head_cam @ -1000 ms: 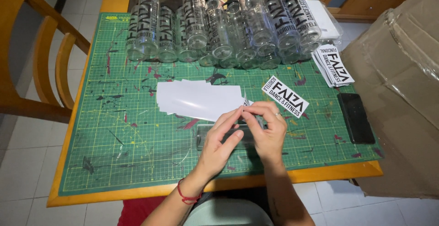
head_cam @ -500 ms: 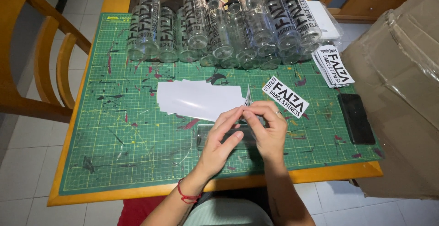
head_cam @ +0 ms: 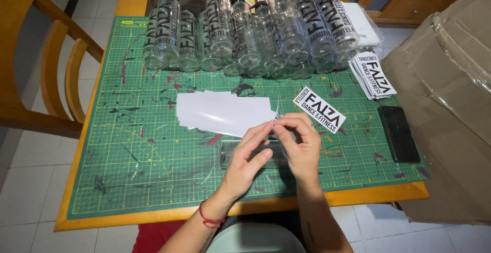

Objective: The person applies printed labels to clear plastic water bottles. They peel the backing from each label, position it on the bottle, and smooth it down with their hands. After labeling, the bottles are placed in a row on the table.

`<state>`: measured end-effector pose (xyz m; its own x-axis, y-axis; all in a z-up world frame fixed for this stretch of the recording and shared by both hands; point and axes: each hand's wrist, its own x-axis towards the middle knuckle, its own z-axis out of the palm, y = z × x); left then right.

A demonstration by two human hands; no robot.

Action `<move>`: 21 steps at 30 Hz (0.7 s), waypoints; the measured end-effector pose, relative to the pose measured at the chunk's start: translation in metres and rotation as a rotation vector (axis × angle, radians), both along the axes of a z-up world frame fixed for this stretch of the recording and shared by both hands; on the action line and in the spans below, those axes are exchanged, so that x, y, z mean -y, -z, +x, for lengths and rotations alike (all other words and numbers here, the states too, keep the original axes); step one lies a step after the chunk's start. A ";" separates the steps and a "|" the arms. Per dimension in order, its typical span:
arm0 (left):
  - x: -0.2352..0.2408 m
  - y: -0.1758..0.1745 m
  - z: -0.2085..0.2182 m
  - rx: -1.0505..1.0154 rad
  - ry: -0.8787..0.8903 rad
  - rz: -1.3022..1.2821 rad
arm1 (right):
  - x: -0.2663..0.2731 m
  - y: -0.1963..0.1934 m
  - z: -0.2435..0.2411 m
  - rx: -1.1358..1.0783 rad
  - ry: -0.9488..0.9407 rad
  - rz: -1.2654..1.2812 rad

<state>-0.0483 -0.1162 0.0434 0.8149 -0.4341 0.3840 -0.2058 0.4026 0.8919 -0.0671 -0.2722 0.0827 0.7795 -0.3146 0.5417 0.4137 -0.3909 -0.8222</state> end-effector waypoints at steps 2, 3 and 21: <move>0.000 -0.001 0.000 0.013 -0.004 0.002 | -0.001 -0.002 -0.001 0.009 -0.001 -0.011; 0.000 -0.002 0.000 0.026 -0.008 0.003 | -0.001 -0.004 -0.002 0.018 -0.003 -0.022; 0.002 0.000 0.000 -0.006 0.033 -0.061 | 0.004 0.017 0.006 -0.019 -0.077 0.189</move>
<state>-0.0486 -0.1179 0.0433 0.8031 -0.4363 0.4057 -0.1863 0.4628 0.8667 -0.0615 -0.2762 0.0659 0.8148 -0.3483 0.4634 0.4197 -0.1969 -0.8860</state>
